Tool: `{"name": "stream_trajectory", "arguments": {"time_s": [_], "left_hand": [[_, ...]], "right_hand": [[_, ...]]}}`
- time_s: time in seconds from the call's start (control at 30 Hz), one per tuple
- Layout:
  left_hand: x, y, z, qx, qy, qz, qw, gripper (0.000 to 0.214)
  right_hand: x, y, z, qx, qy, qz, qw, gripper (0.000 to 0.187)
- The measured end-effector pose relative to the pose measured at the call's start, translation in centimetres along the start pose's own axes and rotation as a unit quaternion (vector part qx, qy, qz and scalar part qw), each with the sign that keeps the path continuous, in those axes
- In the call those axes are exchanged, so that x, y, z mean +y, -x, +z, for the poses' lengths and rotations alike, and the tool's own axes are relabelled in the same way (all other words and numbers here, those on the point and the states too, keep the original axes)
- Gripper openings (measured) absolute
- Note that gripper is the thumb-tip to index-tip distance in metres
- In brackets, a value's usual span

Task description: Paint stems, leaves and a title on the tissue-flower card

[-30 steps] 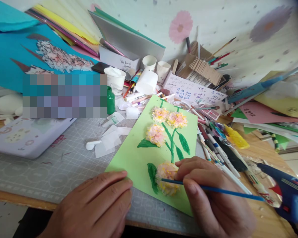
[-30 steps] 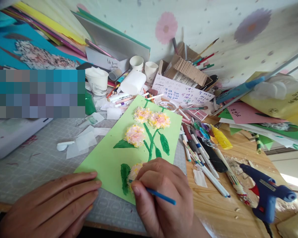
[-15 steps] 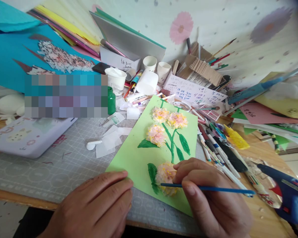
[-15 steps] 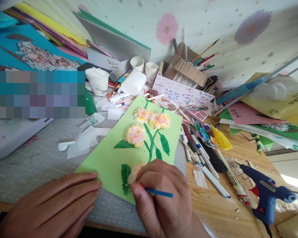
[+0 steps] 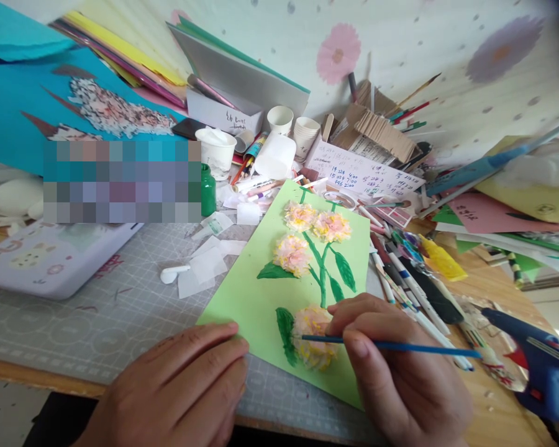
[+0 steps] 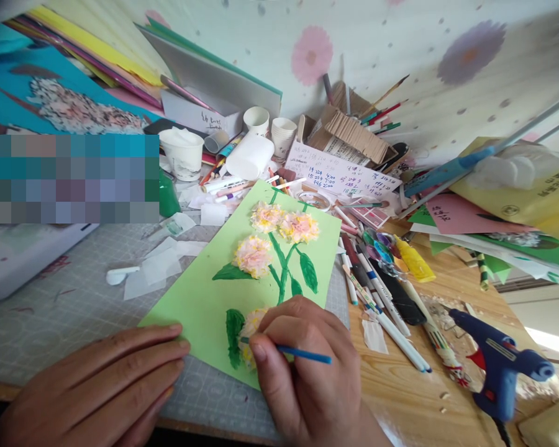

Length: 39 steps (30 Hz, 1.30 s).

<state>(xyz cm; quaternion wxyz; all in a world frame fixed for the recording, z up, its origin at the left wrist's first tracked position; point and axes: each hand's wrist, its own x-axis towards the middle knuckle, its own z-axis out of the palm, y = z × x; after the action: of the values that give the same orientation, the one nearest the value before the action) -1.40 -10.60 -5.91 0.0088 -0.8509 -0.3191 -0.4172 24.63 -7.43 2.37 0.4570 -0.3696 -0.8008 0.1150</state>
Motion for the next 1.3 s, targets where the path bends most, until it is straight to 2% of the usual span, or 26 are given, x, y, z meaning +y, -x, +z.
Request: {"name": "stream_trajectory", "arguments": {"time_s": [0.13, 0.33, 1.3], "left_hand": [[0.04, -0.19, 0.01, 0.001, 0.000, -0.004, 1.000, 0.026], [0.06, -0.02, -0.01, 0.003, -0.003, -0.006, 1.000, 0.026], [0.17, -0.13, -0.13, 0.003, -0.007, -0.004, 1.000, 0.026]], "right_hand": [[0.11, 0.08, 0.12, 0.017, -0.012, -0.008, 1.000, 0.018], [0.03, -0.55, 0.35, 0.002, 0.021, -0.014, 1.000, 0.011], [-0.60, -0.66, -0.23, -0.063, 0.006, -0.006, 0.998, 0.022]]}}
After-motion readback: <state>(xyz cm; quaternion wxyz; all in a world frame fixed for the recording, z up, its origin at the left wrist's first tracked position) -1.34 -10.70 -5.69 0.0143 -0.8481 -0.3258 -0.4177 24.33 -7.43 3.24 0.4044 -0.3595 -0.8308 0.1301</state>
